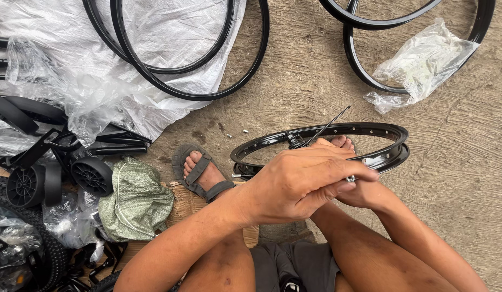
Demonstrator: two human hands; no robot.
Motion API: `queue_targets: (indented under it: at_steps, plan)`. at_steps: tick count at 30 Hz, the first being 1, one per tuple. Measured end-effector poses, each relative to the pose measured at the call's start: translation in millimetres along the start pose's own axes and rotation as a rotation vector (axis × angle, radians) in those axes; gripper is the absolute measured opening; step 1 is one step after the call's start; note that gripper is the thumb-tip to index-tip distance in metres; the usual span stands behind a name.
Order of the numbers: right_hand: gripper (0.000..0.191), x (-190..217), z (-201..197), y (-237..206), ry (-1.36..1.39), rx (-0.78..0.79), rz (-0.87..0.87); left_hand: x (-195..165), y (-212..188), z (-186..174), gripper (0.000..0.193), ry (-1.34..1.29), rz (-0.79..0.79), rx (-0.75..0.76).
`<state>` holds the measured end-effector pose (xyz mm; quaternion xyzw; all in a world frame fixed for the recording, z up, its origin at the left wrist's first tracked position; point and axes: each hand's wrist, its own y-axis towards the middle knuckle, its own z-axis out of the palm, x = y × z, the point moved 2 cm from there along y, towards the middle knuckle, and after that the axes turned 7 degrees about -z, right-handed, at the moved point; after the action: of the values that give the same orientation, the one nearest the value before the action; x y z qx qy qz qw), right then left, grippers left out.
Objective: The person assembles a bicycle wheel by inserting spokes into the hub and rim, then attaching a rim to the hub and threading spokes through the rim holes. The person works on the floor surrounded by wheel parts and packaging.
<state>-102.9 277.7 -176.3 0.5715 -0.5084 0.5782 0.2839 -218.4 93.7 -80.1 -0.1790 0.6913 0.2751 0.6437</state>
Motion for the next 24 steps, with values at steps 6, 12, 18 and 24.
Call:
queue_targets:
  at_steps: [6, 12, 18, 24]
  plan:
    - [0.012, 14.9, -5.2, 12.6, -0.025, -0.020, -0.016, -10.9, 5.3, -34.1, 0.044, 0.135, 0.144, -0.218]
    - [0.019, 19.1, -2.7, 19.7, 0.338, -0.137, 0.024, -20.1, -55.0, -60.9, 0.021, 0.584, 0.335, -0.424]
    - [0.019, 2.1, -7.2, 23.5, 0.374, -0.223, 0.257, 21.4, -77.5, -35.8, 0.013, 0.734, 0.159, -0.163]
    - [0.021, 8.5, -10.7, 42.1, 0.573, -0.266, 0.168, 20.4, -58.0, -19.7, 0.038, 0.878, -0.046, -0.195]
